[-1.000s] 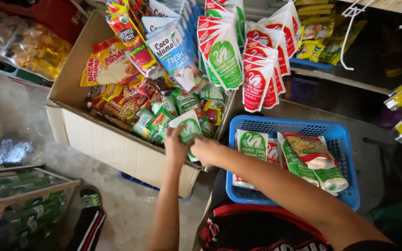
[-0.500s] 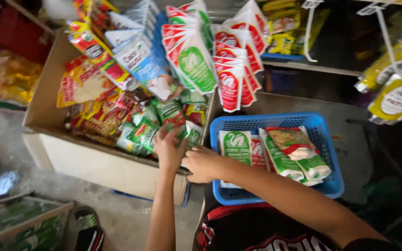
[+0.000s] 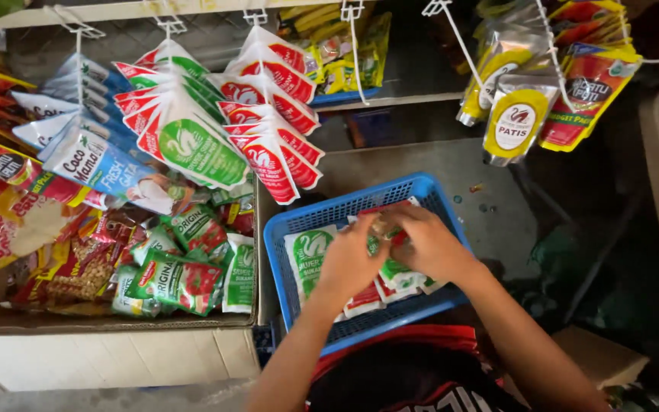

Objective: The person organizes various packaged snacks from a cardboard box into a blue plastic basket. They pick up items like green and red sachets and yellow packets, arranging them neatly in the basket.

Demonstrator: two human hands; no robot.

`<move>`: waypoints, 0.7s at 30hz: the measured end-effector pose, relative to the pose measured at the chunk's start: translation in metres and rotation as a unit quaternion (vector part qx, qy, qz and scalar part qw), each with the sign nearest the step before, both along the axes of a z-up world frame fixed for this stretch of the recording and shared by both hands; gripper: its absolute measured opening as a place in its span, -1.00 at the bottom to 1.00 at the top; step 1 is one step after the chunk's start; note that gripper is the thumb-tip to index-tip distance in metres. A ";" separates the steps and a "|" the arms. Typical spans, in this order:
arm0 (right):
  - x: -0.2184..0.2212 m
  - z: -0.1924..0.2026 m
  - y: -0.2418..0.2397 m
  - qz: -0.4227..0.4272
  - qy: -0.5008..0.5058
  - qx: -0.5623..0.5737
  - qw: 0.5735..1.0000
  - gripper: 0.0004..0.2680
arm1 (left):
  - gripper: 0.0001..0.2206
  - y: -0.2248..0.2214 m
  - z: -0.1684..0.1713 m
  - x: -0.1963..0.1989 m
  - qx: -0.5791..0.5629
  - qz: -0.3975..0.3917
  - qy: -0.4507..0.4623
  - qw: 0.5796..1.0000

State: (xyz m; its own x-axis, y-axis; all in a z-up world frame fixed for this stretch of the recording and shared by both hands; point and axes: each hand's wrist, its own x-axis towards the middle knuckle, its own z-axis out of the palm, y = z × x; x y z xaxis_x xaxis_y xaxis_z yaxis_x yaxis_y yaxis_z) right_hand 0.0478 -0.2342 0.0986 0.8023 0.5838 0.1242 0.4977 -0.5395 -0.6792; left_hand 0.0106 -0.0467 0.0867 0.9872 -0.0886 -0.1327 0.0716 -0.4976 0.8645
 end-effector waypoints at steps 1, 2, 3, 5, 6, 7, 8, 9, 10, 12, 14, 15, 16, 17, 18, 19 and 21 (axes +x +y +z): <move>-0.003 -0.001 -0.004 -0.001 -0.001 0.001 1.000 -0.68 | -0.62 -0.006 -0.012 0.000 0.001 -0.001 -0.001 1.000; -0.006 -0.002 -0.009 -0.015 0.000 0.003 1.000 -0.66 | -0.61 -0.012 -0.023 -0.001 0.020 0.002 -0.037 0.999; -0.009 -0.002 -0.013 -0.027 0.002 0.004 1.000 -0.63 | -0.60 -0.018 -0.035 -0.001 0.039 0.006 -0.072 0.997; -0.012 0.002 -0.015 -0.036 -0.016 -0.012 0.999 -0.63 | -0.62 -0.018 -0.051 0.002 -0.009 0.023 -0.034 0.999; -0.014 0.003 -0.015 -0.046 -0.033 -0.027 0.998 -0.63 | -0.63 -0.017 -0.060 0.002 -0.057 0.038 0.006 0.998; -0.017 0.001 -0.013 -0.044 -0.032 -0.025 0.998 -0.63 | -0.63 -0.016 -0.075 0.002 -0.054 0.040 0.007 0.998; -0.020 0.000 -0.011 -0.062 -0.020 -0.033 0.997 -0.64 | -0.64 -0.015 -0.090 0.002 -0.092 0.054 0.036 0.994; -0.020 -0.001 -0.009 -0.081 -0.011 -0.041 0.996 -0.65 | -0.65 -0.014 -0.105 0.006 -0.130 0.067 0.062 0.987; -0.019 -0.001 -0.006 -0.080 -0.014 -0.038 0.996 -0.65 | -0.65 -0.013 -0.104 0.006 -0.128 0.068 0.059 0.988; -0.020 -0.001 0.001 -0.123 0.048 -0.073 0.989 -0.69 | -0.75 -0.012 -0.104 0.001 -0.247 0.044 0.022 0.968; -0.025 -0.003 0.010 -0.116 0.047 -0.063 0.990 -0.70 | -0.75 -0.002 -0.071 -0.002 -0.300 0.074 0.092 0.947; -0.026 -0.004 0.017 -0.110 0.046 -0.055 0.991 -0.71 | -0.75 0.004 -0.055 -0.004 -0.351 0.102 0.159 0.917; -0.029 -0.003 0.024 -0.102 0.045 -0.053 0.992 -0.71 | -0.75 0.010 -0.055 -0.009 -0.351 0.109 0.156 0.917; -0.031 -0.002 0.033 -0.080 0.008 -0.016 0.997 -0.69 | -0.72 0.018 -0.055 -0.014 -0.357 0.137 0.101 0.918; -0.033 0.000 0.042 -0.058 -0.028 0.022 0.998 -0.68 | -0.68 0.026 -0.055 -0.019 -0.361 0.164 0.046 0.917; -0.034 0.009 0.056 -0.047 -0.030 0.026 0.998 -0.68 | -0.68 0.040 -0.046 -0.026 -0.359 0.174 0.040 0.916; -0.038 0.028 0.084 0.015 -0.073 0.078 0.994 -0.63 | -0.64 0.067 -0.026 -0.040 -0.302 0.211 -0.094 0.925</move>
State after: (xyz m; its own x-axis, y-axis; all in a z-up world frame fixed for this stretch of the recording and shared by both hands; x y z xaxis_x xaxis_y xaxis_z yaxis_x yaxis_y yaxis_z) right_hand 0.0097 -0.1505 0.1268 0.7510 0.5726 0.3287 0.6119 -0.4166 -0.6723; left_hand -0.0292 0.0204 0.0604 0.9516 0.3074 -0.0072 -0.0305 0.1179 0.9926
